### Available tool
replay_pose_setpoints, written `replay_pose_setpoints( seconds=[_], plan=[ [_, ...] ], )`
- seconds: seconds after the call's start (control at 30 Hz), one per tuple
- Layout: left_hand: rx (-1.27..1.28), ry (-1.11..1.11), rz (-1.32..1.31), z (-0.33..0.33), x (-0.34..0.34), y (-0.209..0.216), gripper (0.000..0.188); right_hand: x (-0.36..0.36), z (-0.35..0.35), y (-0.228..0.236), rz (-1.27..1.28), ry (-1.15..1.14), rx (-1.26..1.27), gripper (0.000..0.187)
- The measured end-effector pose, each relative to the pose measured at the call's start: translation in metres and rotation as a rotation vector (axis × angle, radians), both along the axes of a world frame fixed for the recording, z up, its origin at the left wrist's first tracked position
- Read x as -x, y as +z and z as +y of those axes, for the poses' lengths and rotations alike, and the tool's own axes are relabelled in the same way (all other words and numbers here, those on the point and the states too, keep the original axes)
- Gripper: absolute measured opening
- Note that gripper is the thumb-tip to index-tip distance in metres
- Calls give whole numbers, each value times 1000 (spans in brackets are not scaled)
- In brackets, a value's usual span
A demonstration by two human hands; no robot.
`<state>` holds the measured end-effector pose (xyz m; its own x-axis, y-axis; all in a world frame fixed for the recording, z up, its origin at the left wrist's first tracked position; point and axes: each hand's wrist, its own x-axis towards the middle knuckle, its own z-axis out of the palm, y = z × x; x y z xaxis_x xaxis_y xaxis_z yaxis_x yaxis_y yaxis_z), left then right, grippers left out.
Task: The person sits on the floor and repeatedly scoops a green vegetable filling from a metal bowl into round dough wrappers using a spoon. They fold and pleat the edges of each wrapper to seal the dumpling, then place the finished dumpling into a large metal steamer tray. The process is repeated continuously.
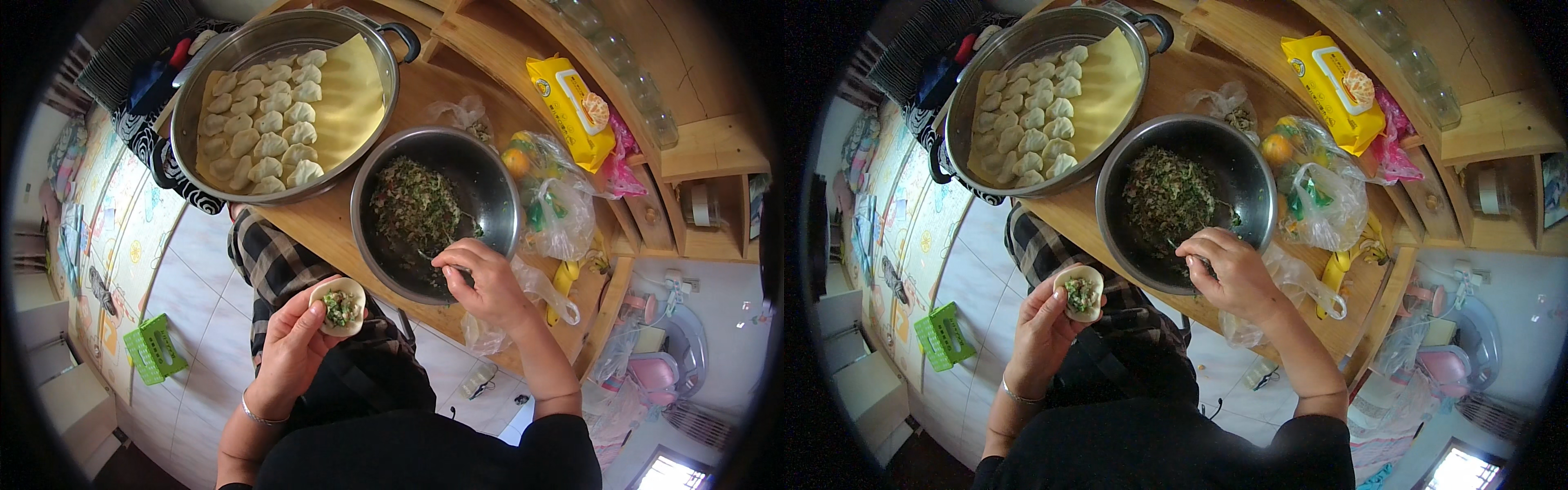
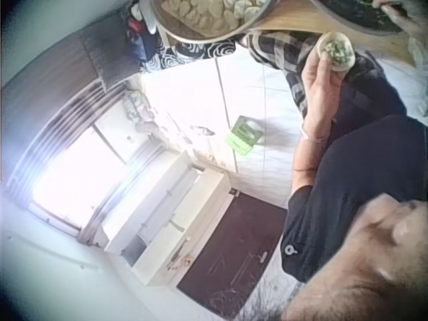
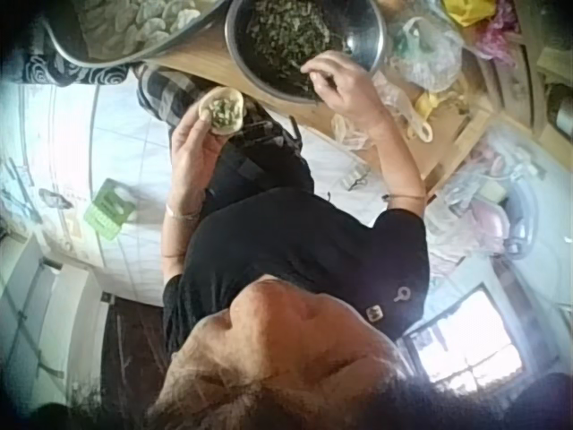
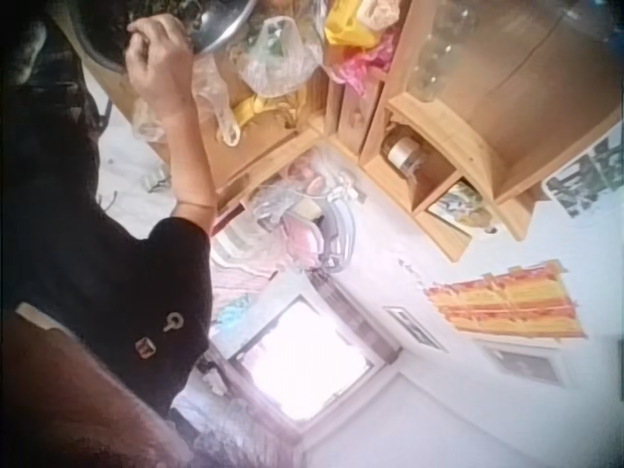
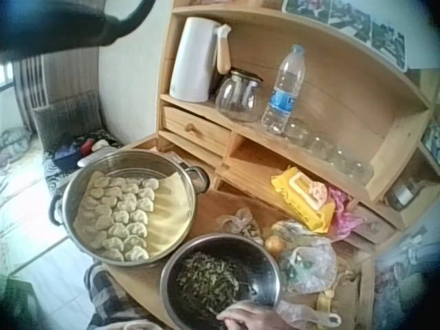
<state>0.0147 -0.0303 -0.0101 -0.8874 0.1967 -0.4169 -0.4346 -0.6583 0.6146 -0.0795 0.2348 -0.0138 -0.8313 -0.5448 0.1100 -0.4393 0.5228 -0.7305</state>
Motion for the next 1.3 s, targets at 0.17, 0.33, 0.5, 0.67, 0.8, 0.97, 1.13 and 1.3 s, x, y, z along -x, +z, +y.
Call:
replay_pose_setpoints(
  seconds=[0.17, 0.33, 0.5, 0.67, 0.8, 0.97, 1.13, 1.3],
  plan=[
    [6, 19, -2, 0, -1, -1, 41, 0, -3, 4, -148, -51, 24, 12],
    [17, 41, -1, 1, -1, -2, 40, 2, -5, 4, -369, -123, 147, 14],
    [14, 51, -10, 0, -1, -2, 40, 3, -2, -2, -652, -256, 428, 14],
    [20, 58, -19, 1, 1, -3, 39, 4, 0, 4, -824, -352, 608, 19],
    [7, 81, -16, 5, 6, -5, 39, -3, -2, 13, -918, -413, 800, 19],
    [-58, 79, 26, 10, 12, -5, 38, -37, -22, 40, -629, -364, 786, 18],
    [-98, 71, 46, 18, 15, 1, 37, -44, -45, 41, 305, 40, 368, 20],
    [-143, 58, 81, 23, 18, -2, 38, -54, -45, 29, 552, 126, 163, 29]
  ],
)
